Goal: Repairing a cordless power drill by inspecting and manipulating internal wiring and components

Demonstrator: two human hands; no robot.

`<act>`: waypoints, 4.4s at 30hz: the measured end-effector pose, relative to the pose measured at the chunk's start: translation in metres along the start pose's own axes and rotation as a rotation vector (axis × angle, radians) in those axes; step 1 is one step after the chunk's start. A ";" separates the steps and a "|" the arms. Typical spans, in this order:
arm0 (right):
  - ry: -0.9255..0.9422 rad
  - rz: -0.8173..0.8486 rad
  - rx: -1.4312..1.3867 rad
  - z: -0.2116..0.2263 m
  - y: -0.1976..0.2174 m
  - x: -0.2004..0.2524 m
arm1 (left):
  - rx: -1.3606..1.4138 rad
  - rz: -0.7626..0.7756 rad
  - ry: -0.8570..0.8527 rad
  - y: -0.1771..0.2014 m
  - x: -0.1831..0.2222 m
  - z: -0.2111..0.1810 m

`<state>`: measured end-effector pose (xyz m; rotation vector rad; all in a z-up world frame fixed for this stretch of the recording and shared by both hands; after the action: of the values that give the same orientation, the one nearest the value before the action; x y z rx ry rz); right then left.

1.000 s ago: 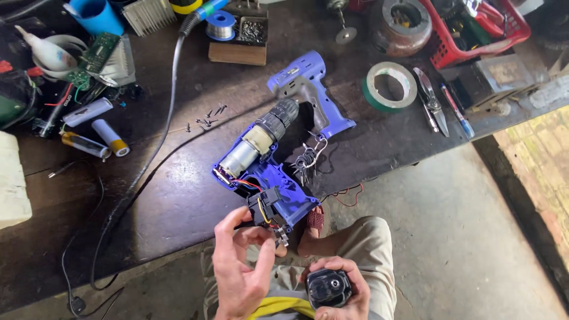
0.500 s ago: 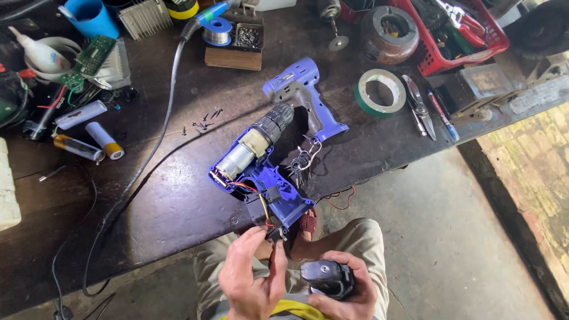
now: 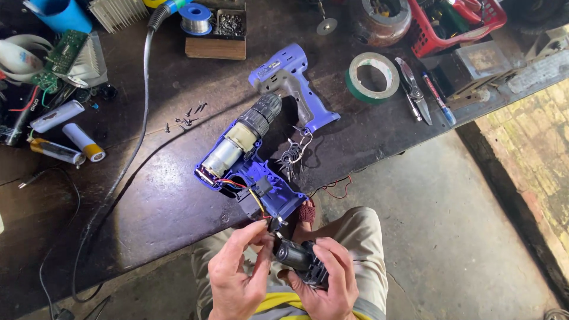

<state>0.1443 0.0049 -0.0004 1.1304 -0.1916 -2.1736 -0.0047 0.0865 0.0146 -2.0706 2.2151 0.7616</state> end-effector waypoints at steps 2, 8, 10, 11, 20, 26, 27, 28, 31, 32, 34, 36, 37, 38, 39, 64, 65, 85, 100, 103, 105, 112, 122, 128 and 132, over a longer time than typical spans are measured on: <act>0.018 -0.017 0.005 0.002 -0.001 -0.003 | 0.056 0.019 0.007 0.001 -0.003 -0.007; 0.070 -0.032 -0.011 0.000 0.004 -0.005 | 0.640 -0.126 0.524 -0.012 0.010 0.026; 0.141 -0.039 0.021 0.000 0.005 -0.007 | 0.927 -0.235 0.783 -0.023 0.015 0.040; 0.141 -0.035 0.020 -0.001 0.008 -0.007 | 0.927 -0.238 0.786 -0.027 0.015 0.040; 0.176 -0.097 0.172 -0.011 0.018 -0.020 | 0.633 -0.155 0.509 -0.036 0.014 0.031; 0.315 -0.009 0.132 -0.013 0.010 -0.019 | 0.509 -0.155 0.285 -0.025 0.008 0.018; 0.310 0.005 0.112 -0.012 0.008 -0.016 | 0.501 -0.143 0.335 -0.025 0.010 0.020; 0.305 0.018 0.093 -0.011 0.006 -0.014 | 0.493 -0.131 0.385 -0.024 0.011 0.023; 0.303 -0.015 0.108 -0.007 0.000 -0.018 | 0.540 -0.095 0.310 -0.020 0.007 0.025; 0.302 -0.012 0.108 -0.007 0.000 -0.018 | 0.539 -0.096 0.313 -0.018 0.005 0.025; 0.297 0.036 0.100 -0.007 -0.001 -0.019 | 0.474 -0.083 0.314 -0.015 0.001 0.023; 0.303 0.039 0.100 -0.007 -0.002 -0.018 | 0.499 -0.090 0.307 -0.015 0.003 0.025; 0.309 0.038 0.101 -0.007 -0.002 -0.018 | 0.523 -0.094 0.297 -0.015 0.003 0.026; 0.310 0.039 0.102 -0.006 -0.003 -0.018 | 0.524 -0.096 0.297 -0.017 0.006 0.030; 0.306 0.035 0.112 -0.005 -0.004 -0.018 | 0.563 -0.116 0.284 -0.018 0.009 0.034; 0.216 0.001 0.185 -0.001 -0.021 -0.007 | 0.457 0.009 -0.070 -0.002 -0.012 0.029; 0.219 0.003 0.185 -0.002 -0.021 -0.007 | 0.458 0.007 -0.070 -0.002 -0.012 0.029; 0.220 -0.029 0.176 -0.002 -0.023 -0.004 | 0.435 -0.002 -0.092 -0.006 -0.011 0.031; 0.187 -0.045 0.199 0.010 -0.029 -0.016 | 0.332 0.001 -0.058 -0.003 -0.009 0.024; 0.214 -0.015 0.239 0.016 -0.029 -0.021 | 0.344 -0.009 -0.096 -0.003 -0.004 0.024; 0.228 -0.032 0.208 0.010 -0.030 -0.017 | 0.335 -0.005 -0.104 -0.005 -0.004 0.023; 0.229 -0.061 0.172 0.010 -0.034 -0.011 | 0.345 -0.044 -0.023 -0.002 -0.004 0.020; 0.268 -0.201 0.160 0.006 -0.040 0.003 | 0.564 -0.248 0.067 -0.025 0.032 0.058; 0.393 -0.256 0.102 -0.002 -0.040 0.010 | 0.716 -0.254 0.048 -0.035 0.054 0.079; 0.272 -0.201 0.021 0.005 -0.036 0.007 | 0.773 -0.297 0.092 -0.036 0.057 0.081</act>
<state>0.1199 0.0272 -0.0173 1.4976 0.0210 -2.1628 -0.0032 0.0617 -0.0875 -1.9400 1.7462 -0.2006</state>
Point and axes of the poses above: each hand's wrist, its own x-axis away from the middle knuckle, its own y-axis out of the back of the hand, z = x × y, the point moved 5 cm from there along -x, towards the middle knuckle, and after that the axes turned 1 degree about -y, right-handed, at the moved point
